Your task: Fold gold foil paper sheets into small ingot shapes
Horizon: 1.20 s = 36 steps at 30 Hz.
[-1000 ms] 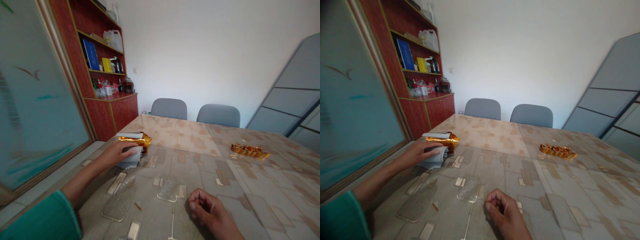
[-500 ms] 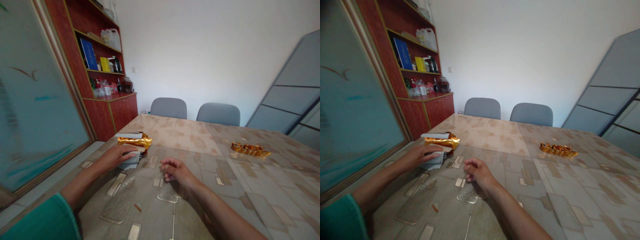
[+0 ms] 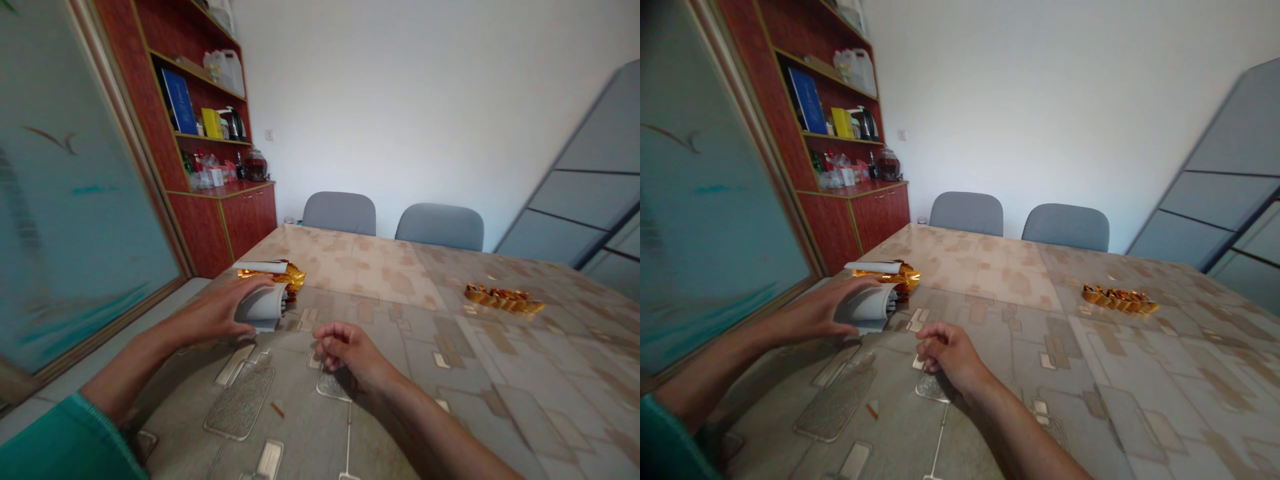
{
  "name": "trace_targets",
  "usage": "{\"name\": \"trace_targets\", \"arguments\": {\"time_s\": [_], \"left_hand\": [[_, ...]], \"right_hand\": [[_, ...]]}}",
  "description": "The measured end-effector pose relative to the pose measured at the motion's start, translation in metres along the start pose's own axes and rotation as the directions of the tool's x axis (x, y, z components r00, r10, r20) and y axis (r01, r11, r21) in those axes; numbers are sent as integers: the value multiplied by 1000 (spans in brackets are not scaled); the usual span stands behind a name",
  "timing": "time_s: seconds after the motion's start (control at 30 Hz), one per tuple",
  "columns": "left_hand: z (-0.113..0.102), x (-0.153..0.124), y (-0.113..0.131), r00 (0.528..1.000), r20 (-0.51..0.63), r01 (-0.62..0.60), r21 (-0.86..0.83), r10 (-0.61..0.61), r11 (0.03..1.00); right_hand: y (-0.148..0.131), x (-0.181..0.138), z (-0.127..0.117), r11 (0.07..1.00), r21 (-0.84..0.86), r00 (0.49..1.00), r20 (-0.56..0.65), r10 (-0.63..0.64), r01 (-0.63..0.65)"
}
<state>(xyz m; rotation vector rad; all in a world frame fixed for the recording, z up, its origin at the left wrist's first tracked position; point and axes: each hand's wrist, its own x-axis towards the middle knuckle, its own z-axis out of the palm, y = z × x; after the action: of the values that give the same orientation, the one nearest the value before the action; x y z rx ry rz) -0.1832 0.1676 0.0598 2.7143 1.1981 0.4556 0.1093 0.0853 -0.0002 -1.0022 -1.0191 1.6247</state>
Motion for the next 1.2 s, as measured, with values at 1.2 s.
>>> {"name": "trace_targets", "arguments": {"time_s": [1.2], "left_hand": [[-4,8,6,997,-59,44,59,-41,997]], "right_hand": [[0,-62,-29,999,-21,999,9,38,-38]]}}
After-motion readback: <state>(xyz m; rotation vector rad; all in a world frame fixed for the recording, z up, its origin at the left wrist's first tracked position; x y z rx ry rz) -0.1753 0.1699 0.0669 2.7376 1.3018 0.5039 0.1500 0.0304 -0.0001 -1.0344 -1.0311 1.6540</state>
